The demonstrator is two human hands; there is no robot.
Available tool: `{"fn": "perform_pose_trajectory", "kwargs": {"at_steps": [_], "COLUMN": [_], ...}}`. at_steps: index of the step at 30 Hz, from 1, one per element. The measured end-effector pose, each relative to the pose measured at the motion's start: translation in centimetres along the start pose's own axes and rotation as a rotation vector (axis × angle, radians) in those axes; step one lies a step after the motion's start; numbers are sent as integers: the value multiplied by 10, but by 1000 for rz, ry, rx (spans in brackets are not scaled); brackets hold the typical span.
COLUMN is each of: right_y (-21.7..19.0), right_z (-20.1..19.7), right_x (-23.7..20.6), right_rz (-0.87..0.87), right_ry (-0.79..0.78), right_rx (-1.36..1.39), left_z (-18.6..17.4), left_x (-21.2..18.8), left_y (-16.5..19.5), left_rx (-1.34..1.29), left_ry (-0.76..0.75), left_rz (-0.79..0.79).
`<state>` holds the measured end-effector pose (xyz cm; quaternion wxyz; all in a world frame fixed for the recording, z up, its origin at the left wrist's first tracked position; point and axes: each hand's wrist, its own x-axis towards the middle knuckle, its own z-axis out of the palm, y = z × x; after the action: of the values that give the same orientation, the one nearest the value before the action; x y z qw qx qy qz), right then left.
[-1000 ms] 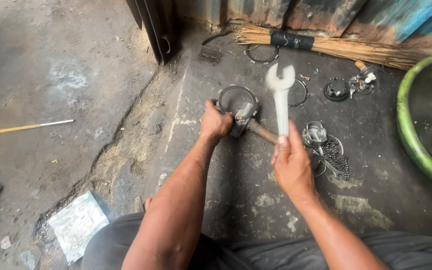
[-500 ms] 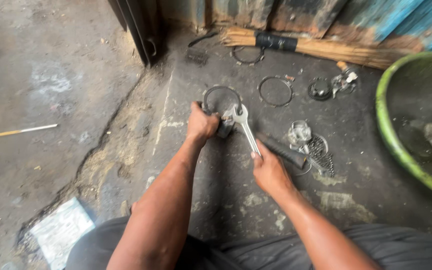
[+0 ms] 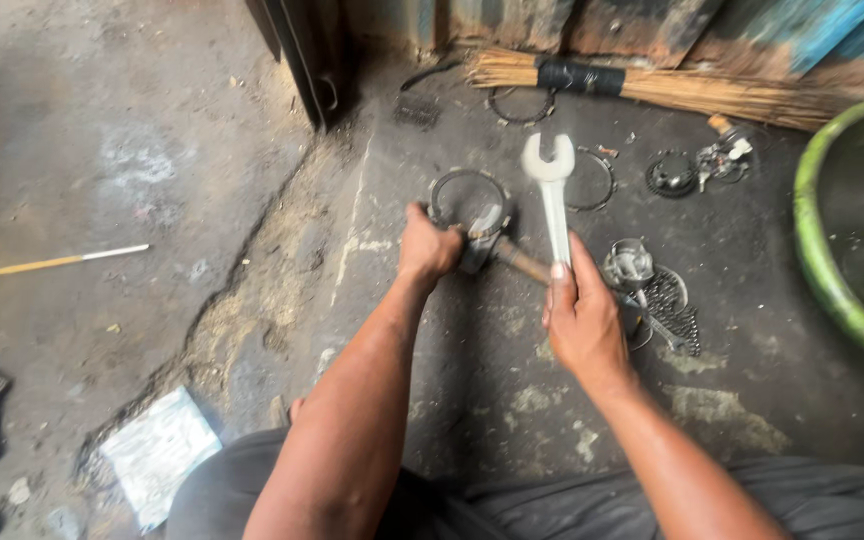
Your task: The person sits on the floor and repeatedly strikes a metal ring component with a hammer while holding it steady with a wrench. The person adjusts the ring's position occasionally to hit different sections.
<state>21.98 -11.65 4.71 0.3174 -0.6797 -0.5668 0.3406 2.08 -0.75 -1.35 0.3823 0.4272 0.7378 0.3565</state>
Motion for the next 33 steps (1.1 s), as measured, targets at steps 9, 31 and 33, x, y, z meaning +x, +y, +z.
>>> {"fn": "perform_pose_trajectory", "kwargs": {"at_steps": [9, 31, 33], "right_y": [32, -22, -24], "right_z": [0, -10, -8], "right_x": [16, -9, -11], "right_rz": [-288, -84, -63], "right_ry": [135, -78, -105], "right_rx": [-85, 5, -69], "left_z": [3, -6, -7], "left_x": [5, -5, -6], "left_y": [-4, 10, 11], "left_rx": [-2, -29, -12], "left_ry": [-2, -55, -40], "left_rz": [-12, -34, -31]}}
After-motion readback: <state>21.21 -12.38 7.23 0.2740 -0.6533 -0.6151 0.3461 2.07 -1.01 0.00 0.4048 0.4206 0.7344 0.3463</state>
